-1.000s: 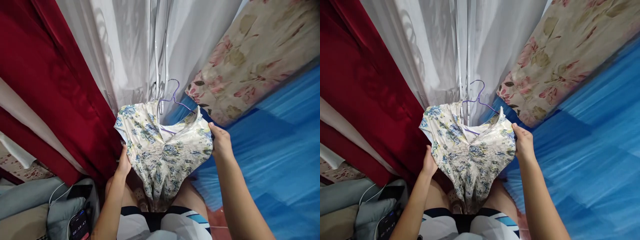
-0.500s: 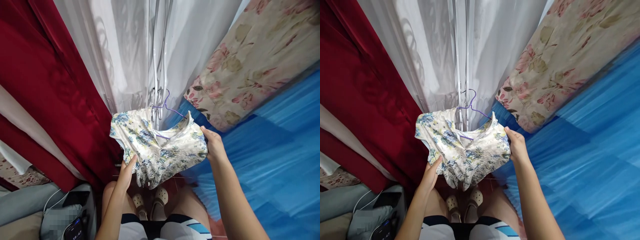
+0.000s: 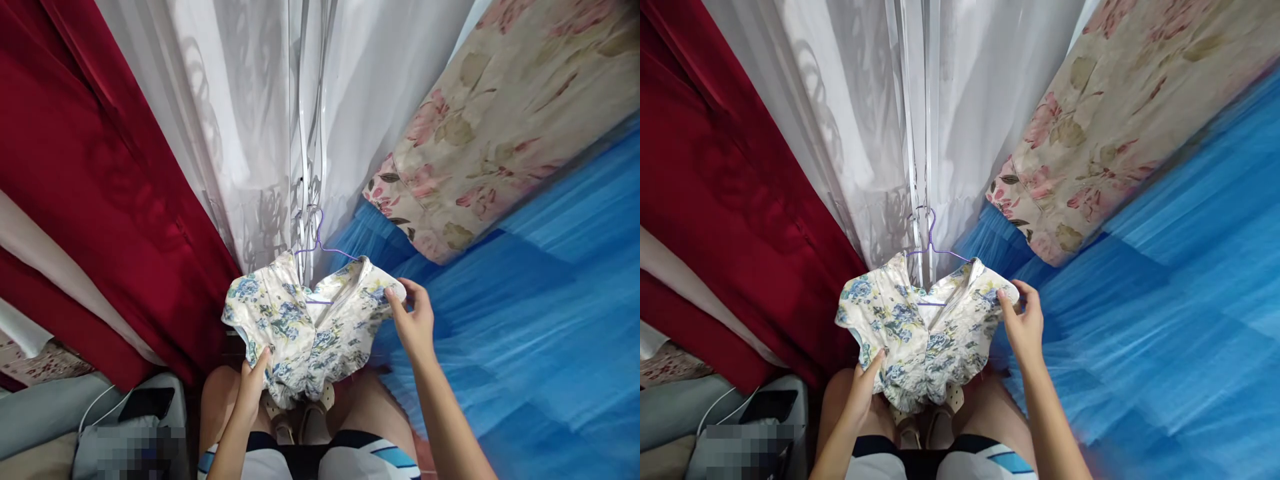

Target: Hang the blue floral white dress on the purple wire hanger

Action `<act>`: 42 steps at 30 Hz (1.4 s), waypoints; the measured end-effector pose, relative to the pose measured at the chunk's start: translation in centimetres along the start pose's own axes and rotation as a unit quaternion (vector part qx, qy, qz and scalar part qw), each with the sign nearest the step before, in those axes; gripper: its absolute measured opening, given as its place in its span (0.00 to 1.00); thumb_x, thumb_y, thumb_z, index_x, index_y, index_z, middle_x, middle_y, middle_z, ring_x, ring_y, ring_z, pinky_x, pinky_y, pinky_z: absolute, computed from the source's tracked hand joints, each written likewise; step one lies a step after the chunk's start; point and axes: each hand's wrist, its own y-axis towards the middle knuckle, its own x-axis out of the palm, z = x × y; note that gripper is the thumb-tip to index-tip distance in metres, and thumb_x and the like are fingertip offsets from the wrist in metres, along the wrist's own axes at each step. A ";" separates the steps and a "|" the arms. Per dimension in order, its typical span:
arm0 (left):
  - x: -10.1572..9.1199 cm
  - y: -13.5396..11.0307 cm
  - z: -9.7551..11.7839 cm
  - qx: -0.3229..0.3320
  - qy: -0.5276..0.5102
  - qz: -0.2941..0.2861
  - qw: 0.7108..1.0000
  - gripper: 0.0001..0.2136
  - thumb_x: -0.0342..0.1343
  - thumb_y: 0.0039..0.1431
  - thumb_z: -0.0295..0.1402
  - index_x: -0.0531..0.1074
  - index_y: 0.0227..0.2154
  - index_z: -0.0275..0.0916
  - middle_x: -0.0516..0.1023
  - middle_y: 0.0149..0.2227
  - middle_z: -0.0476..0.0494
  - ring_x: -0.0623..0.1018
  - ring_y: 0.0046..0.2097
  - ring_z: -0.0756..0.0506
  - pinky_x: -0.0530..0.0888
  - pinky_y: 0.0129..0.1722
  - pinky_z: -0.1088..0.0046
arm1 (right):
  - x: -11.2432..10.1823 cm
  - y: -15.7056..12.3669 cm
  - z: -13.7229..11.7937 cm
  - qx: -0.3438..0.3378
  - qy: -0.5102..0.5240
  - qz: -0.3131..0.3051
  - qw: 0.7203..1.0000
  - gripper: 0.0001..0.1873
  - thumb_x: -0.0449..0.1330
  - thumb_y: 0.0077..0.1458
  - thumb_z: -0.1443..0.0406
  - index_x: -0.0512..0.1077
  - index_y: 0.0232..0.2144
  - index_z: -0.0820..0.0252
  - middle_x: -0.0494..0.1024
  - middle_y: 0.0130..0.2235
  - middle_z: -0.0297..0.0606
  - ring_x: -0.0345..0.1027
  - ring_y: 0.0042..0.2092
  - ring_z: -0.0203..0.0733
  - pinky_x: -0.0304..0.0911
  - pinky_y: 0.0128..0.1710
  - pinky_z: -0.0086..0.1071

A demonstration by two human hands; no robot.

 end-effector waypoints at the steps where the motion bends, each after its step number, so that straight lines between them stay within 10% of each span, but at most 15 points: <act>1: -0.2 -0.1 -0.2 0.003 0.000 0.009 1.000 0.18 0.69 0.48 0.34 0.77 0.43 0.40 0.78 0.51 0.38 0.73 0.59 0.35 0.66 0.62 0.56 | 0.4 -1.1 0.1 -0.035 -0.020 0.070 0.997 0.23 0.65 0.52 0.54 0.72 0.47 0.59 0.74 0.48 0.43 0.67 0.49 0.52 0.63 0.50 0.44; 3: -0.4 -0.2 -0.4 0.007 0.002 0.012 1.000 0.18 0.69 0.49 0.33 0.77 0.44 0.37 0.78 0.52 0.36 0.73 0.59 0.35 0.65 0.63 0.56 | 1.7 -3.9 0.0 -0.062 -0.018 0.111 0.992 0.19 0.62 0.56 0.56 0.71 0.46 0.60 0.73 0.47 0.45 0.67 0.49 0.50 0.62 0.51 0.44; 8: -0.3 -0.6 -0.1 0.027 0.015 -0.001 1.000 0.17 0.68 0.50 0.33 0.77 0.44 0.36 0.79 0.50 0.36 0.74 0.58 0.35 0.66 0.62 0.56 | 6.9 -10.5 -0.7 0.068 0.051 -0.329 0.941 0.13 0.59 0.59 0.54 0.69 0.34 0.57 0.75 0.29 0.37 0.68 0.31 0.44 0.64 0.32 0.35; 10: -0.3 -0.8 0.1 0.035 0.026 0.004 0.999 0.17 0.68 0.50 0.34 0.77 0.44 0.36 0.80 0.49 0.36 0.74 0.57 0.35 0.67 0.61 0.57 | 8.5 -11.6 -0.8 0.104 0.048 -0.374 0.920 0.15 0.60 0.57 0.52 0.67 0.32 0.57 0.74 0.26 0.35 0.67 0.27 0.42 0.62 0.29 0.34; 17: -1.3 -1.1 0.1 0.112 0.103 0.017 0.988 0.17 0.64 0.53 0.40 0.76 0.43 0.35 0.80 0.46 0.34 0.76 0.54 0.34 0.71 0.56 0.57 | 8.9 -11.5 -1.2 0.129 0.088 -0.381 0.911 0.20 0.55 0.62 0.52 0.66 0.24 0.57 0.72 0.23 0.35 0.61 0.24 0.38 0.56 0.27 0.32; 22: 0.0 -2.5 0.7 0.411 0.197 0.161 0.876 0.24 0.64 0.53 0.36 0.65 0.52 0.40 0.70 0.54 0.35 0.71 0.57 0.38 0.66 0.59 0.56 | 7.7 -12.2 -1.7 0.197 0.151 -0.386 0.888 0.16 0.58 0.59 0.54 0.67 0.25 0.58 0.73 0.21 0.34 0.58 0.21 0.35 0.53 0.22 0.30; 28: 5.8 -4.0 0.1 0.371 0.333 -0.127 0.857 0.16 0.55 0.58 0.26 0.66 0.49 0.41 0.74 0.48 0.40 0.74 0.51 0.43 0.71 0.51 0.64 | 6.6 -12.9 -2.8 0.244 0.178 -0.416 0.858 0.12 0.59 0.58 0.57 0.70 0.28 0.60 0.73 0.19 0.31 0.55 0.17 0.32 0.50 0.18 0.27; 33: 7.8 -3.2 0.3 0.371 0.382 -0.167 0.830 0.05 0.50 0.60 0.27 0.67 0.37 0.40 0.76 0.34 0.45 0.76 0.37 0.44 0.72 0.38 0.70 | 5.9 -11.8 -3.7 0.249 0.189 -0.413 0.855 0.11 0.58 0.57 0.60 0.70 0.26 0.60 0.72 0.18 0.31 0.56 0.16 0.30 0.50 0.17 0.26; 42: 10.5 -5.0 1.2 0.421 0.595 -0.230 0.645 0.16 0.48 0.58 0.23 0.69 0.48 0.42 0.78 0.39 0.42 0.78 0.38 0.41 0.71 0.33 0.69 | 8.6 -2.3 -9.4 0.161 0.251 -0.241 0.924 0.09 0.62 0.48 0.64 0.71 0.20 0.62 0.70 0.16 0.30 0.50 0.15 0.28 0.45 0.15 0.27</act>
